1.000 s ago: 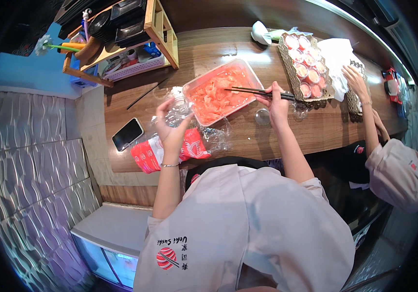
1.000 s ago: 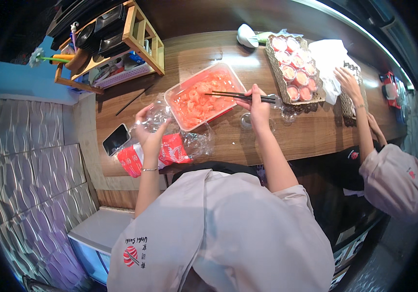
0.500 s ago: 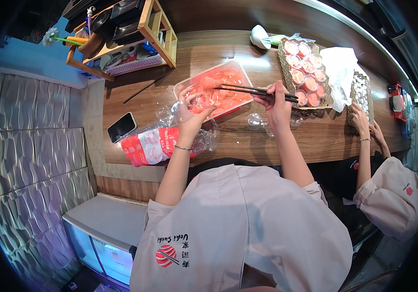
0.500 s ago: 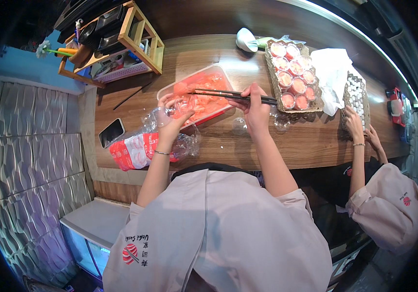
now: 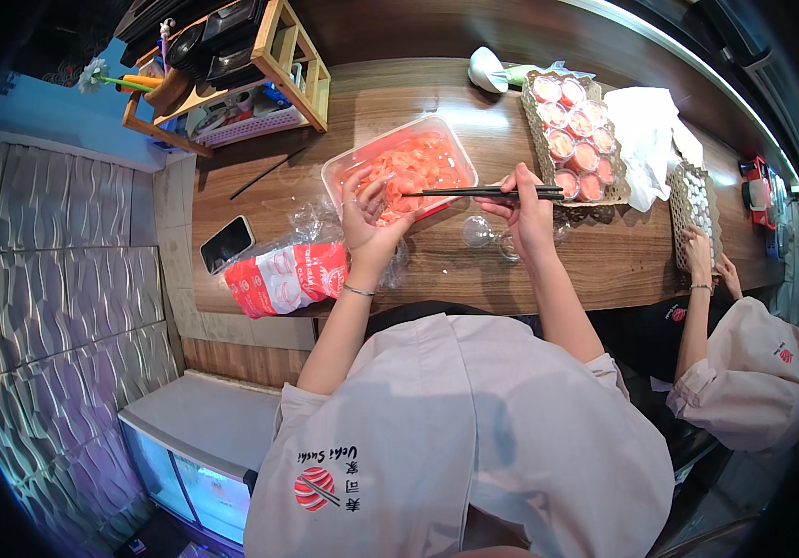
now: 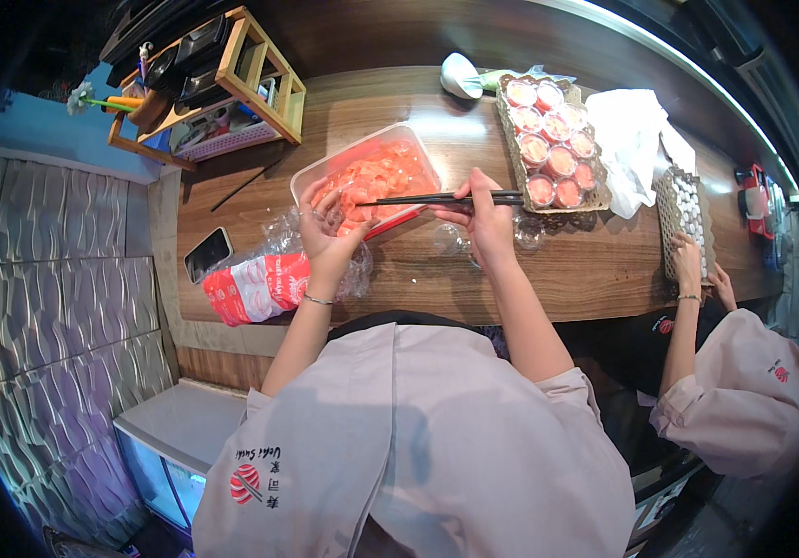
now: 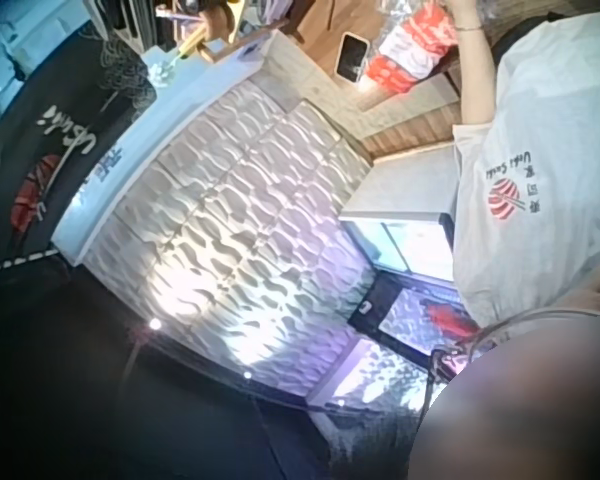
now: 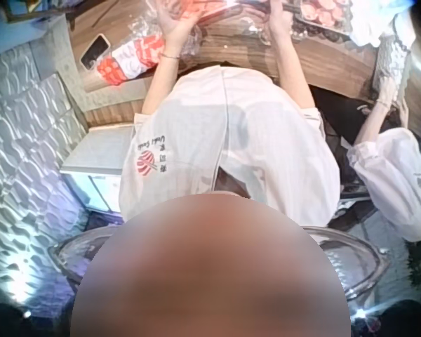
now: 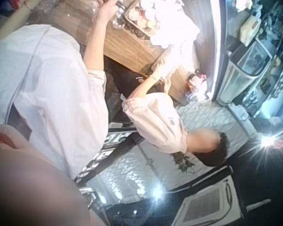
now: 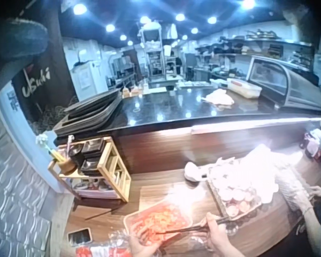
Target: The person uses chopsticks to pick up pieces of pink fish from a plastic container and places them into individual compartments of a tray. They repeat this process for multiple compartments, then close the container and wipe the counter.
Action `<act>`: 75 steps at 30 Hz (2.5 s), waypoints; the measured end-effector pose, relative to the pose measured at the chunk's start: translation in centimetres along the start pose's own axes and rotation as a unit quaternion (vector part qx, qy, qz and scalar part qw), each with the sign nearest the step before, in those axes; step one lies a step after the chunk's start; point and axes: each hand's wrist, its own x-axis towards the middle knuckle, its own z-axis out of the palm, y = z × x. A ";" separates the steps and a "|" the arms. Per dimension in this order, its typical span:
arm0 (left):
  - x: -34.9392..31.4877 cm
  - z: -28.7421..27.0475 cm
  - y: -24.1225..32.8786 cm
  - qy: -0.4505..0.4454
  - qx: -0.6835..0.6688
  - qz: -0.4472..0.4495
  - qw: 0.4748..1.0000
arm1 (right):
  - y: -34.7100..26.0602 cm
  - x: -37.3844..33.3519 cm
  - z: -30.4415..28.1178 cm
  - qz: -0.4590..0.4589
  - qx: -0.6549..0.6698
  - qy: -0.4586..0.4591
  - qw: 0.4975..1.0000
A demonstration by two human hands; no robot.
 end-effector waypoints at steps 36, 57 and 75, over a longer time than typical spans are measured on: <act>-1.3 0.4 0.2 0.112 -0.031 0.004 0.993 | -1.7 -6.4 5.5 -0.384 -0.439 -0.229 0.779; -1.4 -10.2 -1.5 0.259 0.053 0.047 0.963 | 7.7 2.3 3.7 -0.030 -0.261 -0.127 0.956; -1.8 -8.3 -0.9 0.203 0.089 0.036 0.974 | 4.7 2.2 2.3 -0.054 -0.100 -0.047 0.992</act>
